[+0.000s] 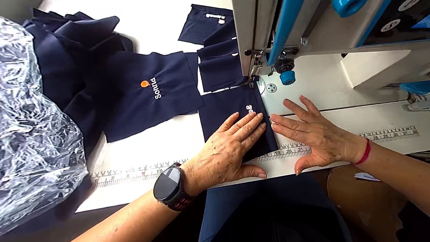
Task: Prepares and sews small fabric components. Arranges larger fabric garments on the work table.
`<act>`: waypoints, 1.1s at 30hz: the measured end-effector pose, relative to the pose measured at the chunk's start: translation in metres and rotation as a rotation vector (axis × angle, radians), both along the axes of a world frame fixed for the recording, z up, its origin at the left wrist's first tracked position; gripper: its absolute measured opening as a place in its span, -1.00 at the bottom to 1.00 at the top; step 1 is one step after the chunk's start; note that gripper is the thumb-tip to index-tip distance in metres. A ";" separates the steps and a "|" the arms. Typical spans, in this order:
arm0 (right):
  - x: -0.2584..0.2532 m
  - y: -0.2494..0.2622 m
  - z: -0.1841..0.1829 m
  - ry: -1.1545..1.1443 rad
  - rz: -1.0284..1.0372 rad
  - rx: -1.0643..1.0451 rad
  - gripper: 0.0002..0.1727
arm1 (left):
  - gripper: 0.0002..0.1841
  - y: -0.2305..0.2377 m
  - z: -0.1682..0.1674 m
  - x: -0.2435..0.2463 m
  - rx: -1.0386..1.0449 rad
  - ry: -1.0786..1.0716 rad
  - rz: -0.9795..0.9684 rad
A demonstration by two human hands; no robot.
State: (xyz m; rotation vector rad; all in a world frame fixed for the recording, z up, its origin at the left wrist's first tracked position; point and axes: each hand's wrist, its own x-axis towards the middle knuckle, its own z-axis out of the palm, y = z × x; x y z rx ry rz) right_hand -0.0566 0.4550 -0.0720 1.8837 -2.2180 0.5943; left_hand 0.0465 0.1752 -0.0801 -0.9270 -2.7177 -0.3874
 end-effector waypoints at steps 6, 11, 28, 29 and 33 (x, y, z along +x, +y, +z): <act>-0.007 -0.007 0.002 -0.018 0.086 -0.048 -0.10 | 0.06 -0.019 0.004 -0.007 -0.017 -0.043 -0.124; 0.030 -0.021 0.009 0.024 -0.159 -0.274 -0.66 | 0.05 -0.019 0.006 -0.008 -0.026 -0.050 -0.138; 0.086 -0.066 0.012 0.131 -0.645 -0.103 -0.67 | 0.12 -0.020 0.004 -0.010 0.084 -0.018 -0.158; 0.087 -0.067 0.012 0.148 -0.654 -0.095 -0.68 | 0.09 -0.020 0.003 -0.010 0.073 -0.021 -0.165; 0.088 -0.070 0.011 0.179 -0.676 -0.088 -0.73 | 0.04 -0.021 0.002 -0.010 0.035 -0.019 -0.186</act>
